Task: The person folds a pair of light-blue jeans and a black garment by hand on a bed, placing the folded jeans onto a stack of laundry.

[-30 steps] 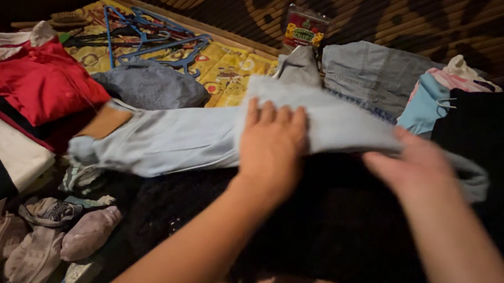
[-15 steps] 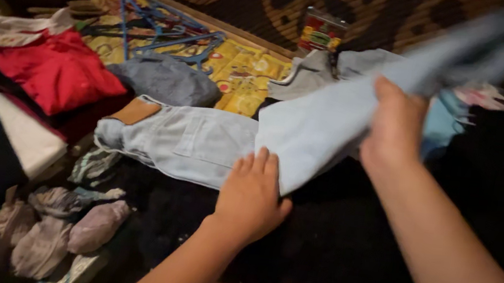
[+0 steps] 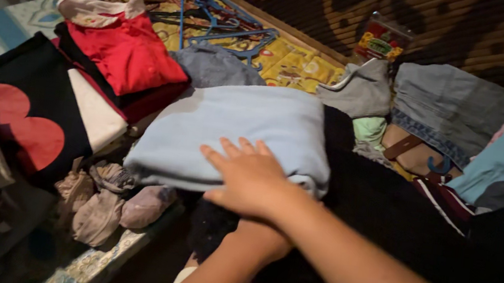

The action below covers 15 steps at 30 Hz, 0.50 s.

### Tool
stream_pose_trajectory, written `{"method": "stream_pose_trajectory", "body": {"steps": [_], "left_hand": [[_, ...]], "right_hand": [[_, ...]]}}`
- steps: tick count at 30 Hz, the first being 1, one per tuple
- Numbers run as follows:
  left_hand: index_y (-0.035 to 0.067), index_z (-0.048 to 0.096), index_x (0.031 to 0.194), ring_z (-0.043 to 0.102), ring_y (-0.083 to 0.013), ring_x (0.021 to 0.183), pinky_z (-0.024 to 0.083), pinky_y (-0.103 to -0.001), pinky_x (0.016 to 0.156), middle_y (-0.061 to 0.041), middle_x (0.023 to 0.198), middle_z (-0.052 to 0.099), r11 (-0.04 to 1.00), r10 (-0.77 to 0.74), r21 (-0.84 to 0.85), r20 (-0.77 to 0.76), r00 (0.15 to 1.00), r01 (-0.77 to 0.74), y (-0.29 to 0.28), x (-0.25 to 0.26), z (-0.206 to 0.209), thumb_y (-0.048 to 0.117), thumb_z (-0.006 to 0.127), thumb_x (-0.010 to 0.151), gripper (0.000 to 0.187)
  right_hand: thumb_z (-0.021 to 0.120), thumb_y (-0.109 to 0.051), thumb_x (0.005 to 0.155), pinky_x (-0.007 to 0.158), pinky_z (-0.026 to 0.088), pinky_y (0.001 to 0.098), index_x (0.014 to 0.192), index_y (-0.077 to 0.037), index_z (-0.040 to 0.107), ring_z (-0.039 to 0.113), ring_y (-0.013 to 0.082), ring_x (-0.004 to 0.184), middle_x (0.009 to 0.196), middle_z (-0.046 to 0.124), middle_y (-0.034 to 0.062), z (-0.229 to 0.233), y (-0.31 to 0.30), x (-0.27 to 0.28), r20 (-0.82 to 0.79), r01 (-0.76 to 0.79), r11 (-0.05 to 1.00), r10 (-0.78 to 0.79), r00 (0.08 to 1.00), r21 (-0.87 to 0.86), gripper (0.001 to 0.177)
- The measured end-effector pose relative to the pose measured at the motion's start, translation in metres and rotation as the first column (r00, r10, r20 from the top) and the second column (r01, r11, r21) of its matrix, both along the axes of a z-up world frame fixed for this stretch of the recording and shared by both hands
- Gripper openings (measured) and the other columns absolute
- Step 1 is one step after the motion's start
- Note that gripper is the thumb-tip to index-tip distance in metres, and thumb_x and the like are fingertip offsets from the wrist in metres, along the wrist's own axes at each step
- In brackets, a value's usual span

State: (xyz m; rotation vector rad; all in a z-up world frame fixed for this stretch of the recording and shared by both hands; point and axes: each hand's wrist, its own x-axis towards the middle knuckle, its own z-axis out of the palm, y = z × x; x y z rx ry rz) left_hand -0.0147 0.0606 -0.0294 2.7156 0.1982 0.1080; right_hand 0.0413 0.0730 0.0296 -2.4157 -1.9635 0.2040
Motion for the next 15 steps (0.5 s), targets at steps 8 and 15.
{"method": "stream_pose_trajectory", "body": {"steps": [8,15], "left_hand": [[0.000,0.062,0.116,0.061,-0.0384,0.108,0.040,-0.050,0.096,-0.021,0.109,0.069,0.976,0.208,-0.107,0.201,0.957,-0.190,0.005,-0.037,0.031,0.046,0.067,0.087,0.055],[0.005,0.065,0.115,0.066,-0.0351,0.101,0.044,-0.050,0.093,-0.015,0.107,0.072,0.990,0.141,-0.023,0.340,0.930,-0.142,0.002,-0.025,0.026,0.036,0.062,0.093,0.038]], "right_hand": [[0.075,-0.047,0.081,0.103,0.045,0.0481,0.139,-0.015,0.058,0.057,0.0334,0.127,0.139,0.061,0.0136,0.017,-0.021,0.084,-0.192,0.646,0.724,-0.617,0.763,0.244,0.068],[0.072,-0.042,0.084,0.089,0.059,0.0415,0.129,-0.008,0.067,0.072,0.0222,0.103,0.118,0.077,0.0104,-0.001,-0.054,0.129,-0.885,0.645,0.620,-0.411,-0.218,-0.447,0.056]]}}
